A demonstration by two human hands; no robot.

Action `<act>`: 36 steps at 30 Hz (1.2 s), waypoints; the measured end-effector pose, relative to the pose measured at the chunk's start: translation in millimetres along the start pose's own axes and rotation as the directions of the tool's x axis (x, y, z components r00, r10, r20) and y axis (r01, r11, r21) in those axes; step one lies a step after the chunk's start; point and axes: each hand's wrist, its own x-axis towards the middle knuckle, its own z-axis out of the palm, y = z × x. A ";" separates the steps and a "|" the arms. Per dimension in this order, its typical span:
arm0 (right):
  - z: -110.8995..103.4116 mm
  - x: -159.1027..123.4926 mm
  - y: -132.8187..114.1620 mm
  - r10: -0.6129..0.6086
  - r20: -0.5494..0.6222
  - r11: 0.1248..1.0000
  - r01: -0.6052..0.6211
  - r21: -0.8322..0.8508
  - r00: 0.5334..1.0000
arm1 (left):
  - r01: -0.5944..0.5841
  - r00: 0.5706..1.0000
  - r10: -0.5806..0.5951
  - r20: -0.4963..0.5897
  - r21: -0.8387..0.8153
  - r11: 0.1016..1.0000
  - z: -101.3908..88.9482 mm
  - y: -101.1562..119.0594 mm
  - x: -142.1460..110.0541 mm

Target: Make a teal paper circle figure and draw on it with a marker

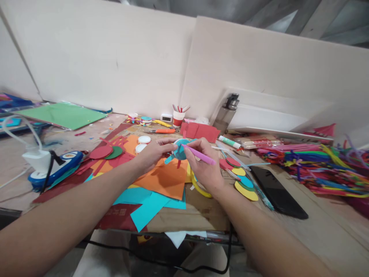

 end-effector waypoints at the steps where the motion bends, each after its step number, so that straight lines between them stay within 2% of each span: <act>1: 0.1 0.0 0.0 0.001 0.000 1.000 -0.001 -0.004 1.000 | 0.004 1.000 -0.004 -0.002 -0.002 1.000 0.4 0.4 -0.2; 36: -0.9 0.4 0.2 -0.009 -0.022 0.999 0.008 -0.036 1.000 | 0.009 1.000 -0.009 -0.012 -0.020 1.000 -0.4 0.6 -0.6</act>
